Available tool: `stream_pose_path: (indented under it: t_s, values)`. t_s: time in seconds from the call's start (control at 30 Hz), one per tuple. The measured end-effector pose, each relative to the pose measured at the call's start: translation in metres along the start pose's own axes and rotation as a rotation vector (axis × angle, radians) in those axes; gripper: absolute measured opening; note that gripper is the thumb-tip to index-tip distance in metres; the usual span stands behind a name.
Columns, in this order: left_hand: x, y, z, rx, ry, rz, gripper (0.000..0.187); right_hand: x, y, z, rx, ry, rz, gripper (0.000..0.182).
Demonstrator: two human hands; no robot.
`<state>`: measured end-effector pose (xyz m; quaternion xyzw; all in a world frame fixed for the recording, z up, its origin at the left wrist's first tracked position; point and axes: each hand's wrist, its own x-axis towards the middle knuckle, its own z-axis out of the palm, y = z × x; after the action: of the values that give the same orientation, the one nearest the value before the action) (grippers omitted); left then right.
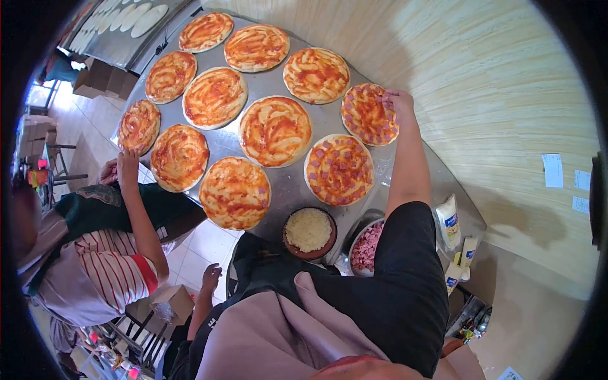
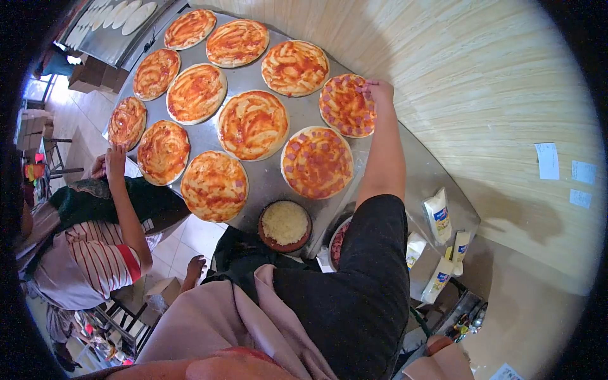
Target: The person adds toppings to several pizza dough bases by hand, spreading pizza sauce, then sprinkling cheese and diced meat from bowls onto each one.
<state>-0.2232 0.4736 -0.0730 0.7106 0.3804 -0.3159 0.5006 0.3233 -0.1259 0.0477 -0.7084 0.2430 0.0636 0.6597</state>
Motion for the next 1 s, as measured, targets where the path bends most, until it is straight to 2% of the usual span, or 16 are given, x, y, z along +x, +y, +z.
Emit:
stream_pose_path:
  t_s: [0.23,0.4,0.43,0.5,0.53,0.6,0.7,0.73,0.8,0.83,0.9,1.0]
  values:
    - [0.008,-0.007,0.002,0.003,0.000,0.036,0.033,-0.006,-0.004,0.017,-0.019,0.041,0.035,0.014]
    - [0.003,0.000,0.001,0.016,0.004,0.030,0.033,0.000,0.006,0.031,-0.391,0.048,-0.158,0.008]
    - [0.000,0.003,0.002,0.006,0.024,0.017,0.034,0.004,0.008,0.033,-0.393,0.043,-0.158,0.008]
    - [-0.006,0.004,0.003,-0.007,0.049,0.000,0.034,0.009,0.015,0.039,-0.659,0.075,-0.221,0.006]
    - [-0.006,0.003,0.003,-0.001,0.037,0.003,0.034,0.010,0.018,0.040,-0.659,0.070,-0.221,0.006]
    - [-0.005,-0.003,0.002,0.002,0.027,0.006,0.035,0.008,0.020,0.043,-0.833,0.100,-0.420,0.006]
    - [-0.002,-0.012,0.003,-0.003,0.006,-0.001,0.035,-0.002,0.015,0.047,-0.885,0.175,-0.536,0.008]
    - [-0.004,-0.010,0.003,-0.018,0.011,0.000,0.035,0.011,0.025,0.042,-0.885,0.172,-0.537,0.008]
    - [-0.007,-0.007,0.005,-0.035,0.016,-0.001,0.034,0.034,0.040,0.032,-0.656,0.141,-0.492,0.010]
    - [-0.007,-0.007,0.005,-0.040,0.023,-0.007,0.034,0.021,0.029,0.038,-0.657,0.139,-0.491,0.010]
    - [-0.006,-0.009,0.006,-0.045,0.026,-0.013,0.033,-0.004,0.008,0.047,-0.592,0.113,-0.301,0.012]
    - [-0.005,-0.010,0.010,-0.082,0.021,-0.005,0.033,-0.009,0.010,0.053,-0.641,0.039,-0.292,0.008]
